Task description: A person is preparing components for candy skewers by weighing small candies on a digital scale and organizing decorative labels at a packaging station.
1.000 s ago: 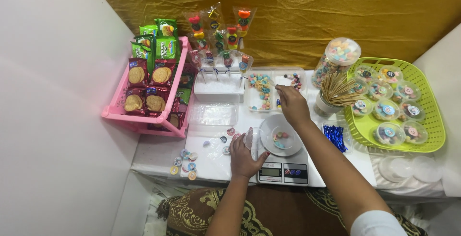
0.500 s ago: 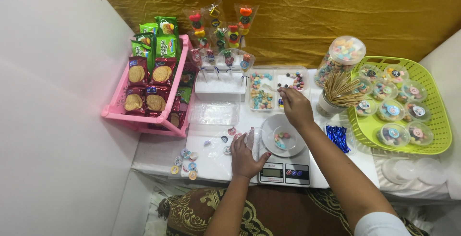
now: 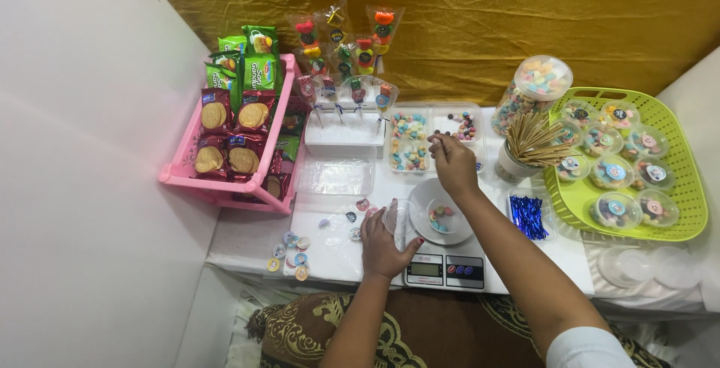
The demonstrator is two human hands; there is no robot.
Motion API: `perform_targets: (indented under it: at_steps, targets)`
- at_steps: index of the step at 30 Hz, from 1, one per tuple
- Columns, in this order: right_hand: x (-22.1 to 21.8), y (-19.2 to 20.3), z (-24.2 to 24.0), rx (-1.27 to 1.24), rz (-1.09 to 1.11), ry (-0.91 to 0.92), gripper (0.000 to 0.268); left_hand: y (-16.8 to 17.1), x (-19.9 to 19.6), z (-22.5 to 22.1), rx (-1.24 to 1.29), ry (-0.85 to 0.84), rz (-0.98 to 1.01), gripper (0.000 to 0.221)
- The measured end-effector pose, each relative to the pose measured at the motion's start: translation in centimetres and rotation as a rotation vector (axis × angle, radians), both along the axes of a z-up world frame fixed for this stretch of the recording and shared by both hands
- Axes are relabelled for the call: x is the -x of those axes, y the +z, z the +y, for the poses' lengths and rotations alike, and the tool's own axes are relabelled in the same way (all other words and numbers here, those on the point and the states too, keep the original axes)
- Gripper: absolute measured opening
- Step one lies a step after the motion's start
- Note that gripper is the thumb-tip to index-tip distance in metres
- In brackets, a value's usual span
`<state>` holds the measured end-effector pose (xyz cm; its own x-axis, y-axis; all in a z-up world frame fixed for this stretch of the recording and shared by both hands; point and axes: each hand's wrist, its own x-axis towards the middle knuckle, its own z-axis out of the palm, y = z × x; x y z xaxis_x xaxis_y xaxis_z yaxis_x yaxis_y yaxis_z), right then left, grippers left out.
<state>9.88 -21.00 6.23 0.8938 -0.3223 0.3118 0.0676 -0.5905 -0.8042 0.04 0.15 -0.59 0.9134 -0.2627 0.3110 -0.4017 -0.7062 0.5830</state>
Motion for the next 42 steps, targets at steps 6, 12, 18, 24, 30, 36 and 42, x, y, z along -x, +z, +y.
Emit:
perform_targets:
  at_steps: [6, 12, 18, 24, 30, 36, 42]
  targets:
    - [-1.0, -0.3, 0.9, -0.171, 0.077, -0.061, 0.025, -0.2, 0.0, 0.1, 0.018, 0.001, -0.015, 0.090]
    - [-1.0, -0.4, 0.1, -0.156, 0.070, -0.128, 0.024, 0.3, 0.1, 0.1, 0.008, 0.003, 0.024, 0.089]
    - [-0.9, 0.1, 0.5, 0.099, 0.068, -0.107, 0.023, 0.1, 0.0, 0.0, 0.020, 0.003, 0.035, 0.091]
    - [-2.8, -2.0, 0.0, -0.402, 0.159, -0.172, 0.023, -0.2, -0.1, 0.0, 0.016, 0.007, 0.031, 0.092]
    - [-3.0, -3.3, -1.3, -0.800, 0.225, -0.235, 0.028, -0.4, -0.2, 0.0, 0.020, 0.001, 0.052, 0.095]
    - [-3.1, -6.7, -3.8, -1.036, 0.257, -0.224, 0.029, 0.2, -0.1, 0.0, 0.031, 0.009, 0.008, 0.092]
    - [0.2, -3.7, -4.3, -1.059, 0.236, -0.196, 0.028, -0.1, 0.0, 0.0, 0.024, 0.008, -0.011, 0.092]
